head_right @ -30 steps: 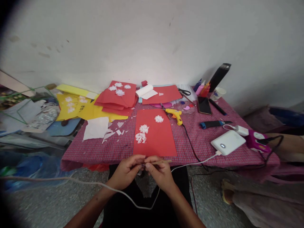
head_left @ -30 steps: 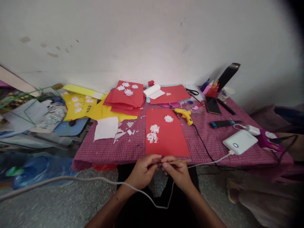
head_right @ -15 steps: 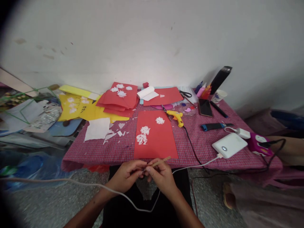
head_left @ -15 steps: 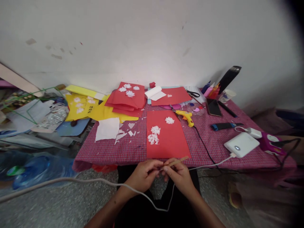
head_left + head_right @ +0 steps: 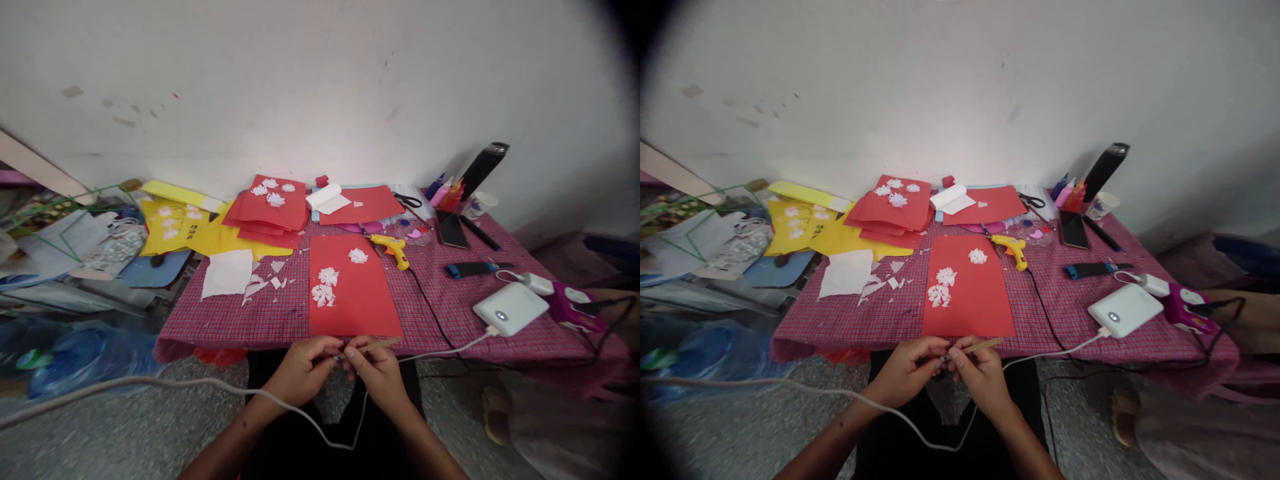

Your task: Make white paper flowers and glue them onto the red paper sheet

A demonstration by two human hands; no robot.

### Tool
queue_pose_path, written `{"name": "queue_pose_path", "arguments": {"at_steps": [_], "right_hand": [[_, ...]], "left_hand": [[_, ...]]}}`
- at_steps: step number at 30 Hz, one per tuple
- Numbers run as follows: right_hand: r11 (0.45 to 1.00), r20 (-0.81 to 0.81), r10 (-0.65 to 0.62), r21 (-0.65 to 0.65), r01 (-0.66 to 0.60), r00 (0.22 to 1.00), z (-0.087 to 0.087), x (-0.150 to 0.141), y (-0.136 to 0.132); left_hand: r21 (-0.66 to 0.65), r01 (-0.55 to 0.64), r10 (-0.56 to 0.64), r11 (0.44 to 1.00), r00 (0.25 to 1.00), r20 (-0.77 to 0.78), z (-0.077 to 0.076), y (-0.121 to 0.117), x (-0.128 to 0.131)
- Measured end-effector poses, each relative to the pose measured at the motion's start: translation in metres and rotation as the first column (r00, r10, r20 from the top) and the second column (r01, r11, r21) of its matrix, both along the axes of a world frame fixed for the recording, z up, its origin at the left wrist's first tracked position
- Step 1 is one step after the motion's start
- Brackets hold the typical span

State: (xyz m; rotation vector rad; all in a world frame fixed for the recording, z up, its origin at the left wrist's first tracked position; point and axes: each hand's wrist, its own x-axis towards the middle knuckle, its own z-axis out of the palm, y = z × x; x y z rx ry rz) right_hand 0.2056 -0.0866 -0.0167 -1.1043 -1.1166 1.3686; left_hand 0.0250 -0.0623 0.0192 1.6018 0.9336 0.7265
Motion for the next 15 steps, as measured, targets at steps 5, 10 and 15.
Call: {"name": "queue_pose_path", "arguments": {"at_steps": [5, 10, 15], "right_hand": [[1.0, 0.019, -0.006, -0.01, 0.007, 1.0, 0.0001, 0.0012, -0.0012], [0.999, 0.023, -0.037, -0.016, 0.037, 0.999, 0.0015, 0.0003, 0.0], [0.998, 0.033, -0.067, 0.01, 0.067, 0.997, 0.0031, -0.0001, 0.0]], "left_hand": [[-0.054, -0.045, 0.044, 0.998, 0.999, -0.005, -0.01, -0.0007, -0.0005], [-0.056, -0.063, 0.063, 0.996, 0.998, 0.004, -0.0114, -0.002, 0.0012], [-0.037, -0.078, 0.077, 0.996, 0.997, -0.027, -0.0104, -0.0016, 0.002]]}}
